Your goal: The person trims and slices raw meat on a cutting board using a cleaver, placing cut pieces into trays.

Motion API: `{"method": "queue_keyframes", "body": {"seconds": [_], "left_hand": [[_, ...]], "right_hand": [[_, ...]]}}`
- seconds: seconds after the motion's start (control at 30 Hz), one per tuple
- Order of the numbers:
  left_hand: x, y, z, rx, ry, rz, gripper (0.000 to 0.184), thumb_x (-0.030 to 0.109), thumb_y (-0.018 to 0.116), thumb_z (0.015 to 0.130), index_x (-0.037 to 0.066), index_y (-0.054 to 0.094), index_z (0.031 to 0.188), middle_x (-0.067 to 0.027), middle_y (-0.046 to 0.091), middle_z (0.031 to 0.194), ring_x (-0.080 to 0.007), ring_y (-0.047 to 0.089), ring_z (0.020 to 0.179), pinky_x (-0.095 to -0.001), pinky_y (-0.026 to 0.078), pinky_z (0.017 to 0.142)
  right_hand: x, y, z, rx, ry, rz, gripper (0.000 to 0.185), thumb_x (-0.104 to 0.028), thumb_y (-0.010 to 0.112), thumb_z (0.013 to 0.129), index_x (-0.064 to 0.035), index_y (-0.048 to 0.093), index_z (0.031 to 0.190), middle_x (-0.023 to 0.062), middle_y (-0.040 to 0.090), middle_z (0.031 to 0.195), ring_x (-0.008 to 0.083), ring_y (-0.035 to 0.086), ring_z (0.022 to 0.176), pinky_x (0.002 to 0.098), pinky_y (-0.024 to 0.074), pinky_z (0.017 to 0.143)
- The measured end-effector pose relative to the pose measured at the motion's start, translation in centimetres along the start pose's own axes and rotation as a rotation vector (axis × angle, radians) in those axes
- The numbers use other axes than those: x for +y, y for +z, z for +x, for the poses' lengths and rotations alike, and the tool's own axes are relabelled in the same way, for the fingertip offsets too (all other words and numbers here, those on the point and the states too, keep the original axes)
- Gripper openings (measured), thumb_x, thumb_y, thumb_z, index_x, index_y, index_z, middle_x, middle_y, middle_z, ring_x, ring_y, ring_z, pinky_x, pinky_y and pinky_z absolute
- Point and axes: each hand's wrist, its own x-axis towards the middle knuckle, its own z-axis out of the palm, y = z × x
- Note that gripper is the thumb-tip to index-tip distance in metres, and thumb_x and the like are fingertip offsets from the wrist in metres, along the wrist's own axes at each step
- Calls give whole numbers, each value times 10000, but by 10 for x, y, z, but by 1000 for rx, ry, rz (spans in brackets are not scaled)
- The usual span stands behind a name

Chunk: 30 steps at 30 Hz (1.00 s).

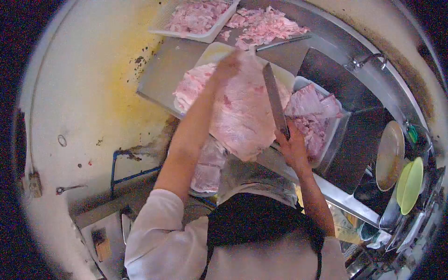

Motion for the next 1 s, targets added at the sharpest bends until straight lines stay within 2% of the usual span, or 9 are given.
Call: {"method": "queue_keyframes", "body": {"seconds": [0.07,0.2,0.23,0.33,0.43,0.63,0.73,0.83,1.0], "left_hand": [[-1,-57,0,36,-147,-148,477,190,669,802,108,592,1265,-153,619,1238,-367,577,1148,-455,463,965],[-40,-104,-53,4,-83,594,414,288,730,786,44,618,1100,-193,645,1070,-388,603,995,-495,469,847],[-11,-115,-72,85,-86,544,419,325,739,780,38,618,1061,-202,643,1046,-391,605,967,-510,463,825],[-12,-110,-82,215,-60,503,402,376,725,785,49,609,990,-192,650,978,-394,607,949,-540,447,806],[-11,-110,-73,47,-248,539,360,392,701,802,71,596,928,-160,668,884,-376,627,894,-532,434,769],[-17,-100,-77,133,-60,425,302,366,694,796,97,577,867,-128,651,731,-351,636,711,-471,417,691],[-26,-94,-83,145,27,365,312,365,706,778,88,577,837,-149,635,708,-367,629,703,-474,421,642],[-17,-103,-83,-5,-61,409,302,331,698,777,58,611,874,-177,660,754,-375,645,752,-473,457,651],[10,-140,-90,98,-387,-61,376,307,694,768,22,652,1009,-224,689,874,-384,661,823,-458,498,725]], "right_hand": [[-8,5,1,27,-88,-27,476,-234,614,913,-9,485,1312,219,652,1027,352,651,955,439,499,839],[-18,22,30,-60,-236,-436,377,-237,589,927,-16,503,1220,232,657,931,406,649,911,509,498,773],[-25,29,38,-90,-223,-447,360,-239,580,929,-21,498,1203,231,659,903,417,650,881,526,495,752],[-52,54,71,-146,-253,-507,324,-240,551,934,-30,483,1170,228,661,825,439,653,796,565,491,695],[-70,80,113,-136,-349,-646,328,-234,530,935,-14,467,1170,237,654,778,433,658,747,570,499,667],[-79,124,171,-51,-399,-697,320,-223,566,920,8,467,1119,245,633,739,447,632,696,552,506,623],[-95,151,208,-3,-413,-686,322,-220,561,919,13,466,1120,244,636,738,451,635,707,554,514,637],[-106,169,230,-6,-430,-682,326,-223,557,922,14,465,1126,245,642,755,448,642,729,549,520,644],[-98,137,193,-161,-313,-759,335,-239,540,936,4,452,1148,262,653,852,450,644,830,545,510,700]]}}
